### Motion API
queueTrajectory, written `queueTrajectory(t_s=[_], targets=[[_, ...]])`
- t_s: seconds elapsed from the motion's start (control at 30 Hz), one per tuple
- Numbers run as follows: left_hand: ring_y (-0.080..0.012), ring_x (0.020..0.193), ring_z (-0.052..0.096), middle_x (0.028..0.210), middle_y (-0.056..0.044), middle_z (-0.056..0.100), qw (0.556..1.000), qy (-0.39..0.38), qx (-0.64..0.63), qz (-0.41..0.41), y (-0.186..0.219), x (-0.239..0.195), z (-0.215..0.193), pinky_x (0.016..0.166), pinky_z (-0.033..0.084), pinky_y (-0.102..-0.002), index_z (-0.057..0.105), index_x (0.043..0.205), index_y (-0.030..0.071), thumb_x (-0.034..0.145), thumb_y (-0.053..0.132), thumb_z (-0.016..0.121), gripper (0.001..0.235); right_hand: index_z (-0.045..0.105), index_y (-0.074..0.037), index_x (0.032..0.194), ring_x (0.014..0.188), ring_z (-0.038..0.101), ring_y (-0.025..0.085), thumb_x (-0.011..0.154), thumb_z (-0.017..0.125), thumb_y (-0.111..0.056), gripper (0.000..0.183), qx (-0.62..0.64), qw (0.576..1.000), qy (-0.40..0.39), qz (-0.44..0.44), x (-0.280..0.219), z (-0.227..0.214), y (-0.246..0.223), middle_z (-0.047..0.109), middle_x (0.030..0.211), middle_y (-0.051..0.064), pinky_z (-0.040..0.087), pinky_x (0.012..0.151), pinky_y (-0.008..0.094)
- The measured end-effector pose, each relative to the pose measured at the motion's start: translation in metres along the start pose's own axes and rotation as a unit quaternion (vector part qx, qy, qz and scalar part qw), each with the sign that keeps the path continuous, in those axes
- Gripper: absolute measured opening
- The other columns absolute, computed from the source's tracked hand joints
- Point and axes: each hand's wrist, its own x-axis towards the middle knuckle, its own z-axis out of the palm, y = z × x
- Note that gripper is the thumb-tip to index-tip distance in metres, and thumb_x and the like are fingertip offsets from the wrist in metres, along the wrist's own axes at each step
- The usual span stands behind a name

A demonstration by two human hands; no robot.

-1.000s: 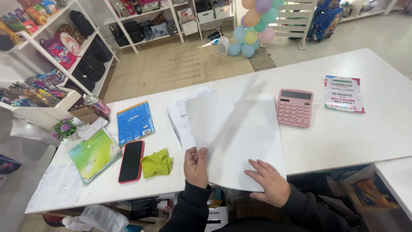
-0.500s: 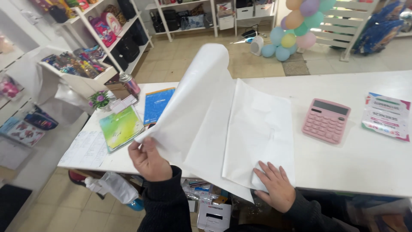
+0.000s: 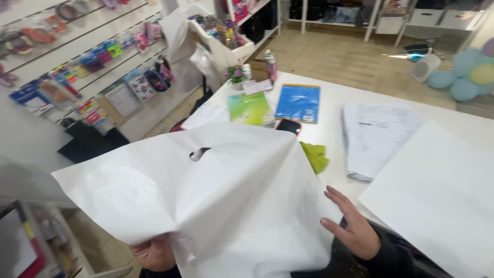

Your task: Organizing and counting white plastic bags on a store counter.

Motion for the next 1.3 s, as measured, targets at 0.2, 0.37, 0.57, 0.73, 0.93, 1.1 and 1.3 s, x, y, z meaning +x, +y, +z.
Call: queueTrajectory(t_s=[0.2,0.37,0.57,0.73,0.93,1.1,1.3], targets=[[-0.0242,0.110,0.071,0.120,-0.017,0.075,0.984,-0.101,-0.082,-0.119,0.008,0.036,-0.160,0.101,0.052,-0.040,0.070,0.123,-0.004,0.093,0.000,0.074,0.030,0.022,-0.005,0.158,0.150,0.031,0.021,0.093,0.062,-0.030,0.080,0.380,0.924,-0.030,-0.018,0.127,0.139,-0.002,0.033,0.162,0.011,0.030,0.116,0.040],[-0.0184,0.102,0.069,0.109,-0.013,0.076,0.965,-0.119,0.089,-0.219,0.035,0.119,-0.270,0.093,0.052,-0.034,0.073,0.117,-0.006,0.096,-0.002,0.068,0.022,0.033,-0.003,0.161,0.122,0.055,0.022,0.090,0.066,-0.015,0.079,0.524,0.851,-0.032,0.022,0.204,0.224,-0.102,0.057,0.142,0.015,0.043,0.100,0.038],[-0.0117,0.095,0.066,0.103,-0.006,0.074,0.937,0.004,0.197,-0.288,0.073,0.146,-0.375,0.087,0.052,-0.028,0.071,0.116,-0.005,0.096,0.002,0.068,0.022,0.061,0.003,0.133,0.109,0.065,0.020,0.087,0.071,-0.006,0.048,0.513,0.845,-0.140,0.055,0.272,0.333,-0.162,0.070,0.121,0.012,0.052,0.092,0.036],[-0.0121,0.094,0.066,0.103,-0.005,0.075,0.902,0.067,0.221,-0.364,0.071,0.161,-0.418,0.084,0.053,-0.028,0.069,0.119,-0.005,0.090,0.005,0.073,0.031,0.072,0.003,0.119,0.100,0.067,0.019,0.091,0.072,-0.011,0.032,0.462,0.868,-0.173,0.049,0.327,0.407,-0.232,0.075,0.110,0.010,0.053,0.087,0.035],[-0.0120,0.089,0.067,0.098,-0.007,0.078,0.873,0.081,0.289,-0.384,0.002,0.228,-0.446,0.081,0.054,-0.027,0.075,0.114,-0.004,0.091,0.016,0.075,0.030,0.073,0.002,0.118,0.097,0.068,0.015,0.090,0.073,-0.014,0.032,0.424,0.877,-0.226,-0.001,0.421,0.480,-0.306,0.075,0.109,0.008,0.054,0.086,0.031],[-0.0118,0.091,0.065,0.103,-0.008,0.075,0.882,0.193,0.303,-0.305,-0.098,0.315,-0.484,0.083,0.052,-0.026,0.072,0.115,-0.005,0.093,0.019,0.074,0.033,0.069,0.006,0.112,0.093,0.064,0.015,0.091,0.081,-0.009,0.028,0.384,0.892,-0.234,-0.043,0.554,0.551,-0.312,0.072,0.102,0.009,0.051,0.083,0.031],[-0.0104,0.093,0.065,0.107,-0.008,0.075,0.886,0.247,0.304,-0.248,-0.166,0.456,-0.476,0.085,0.051,-0.026,0.070,0.118,-0.005,0.095,0.021,0.073,0.035,0.072,-0.001,0.112,0.094,0.068,0.010,0.088,0.074,-0.013,0.027,0.377,0.893,-0.218,-0.115,0.682,0.552,-0.418,0.075,0.105,0.002,0.054,0.083,0.027]])
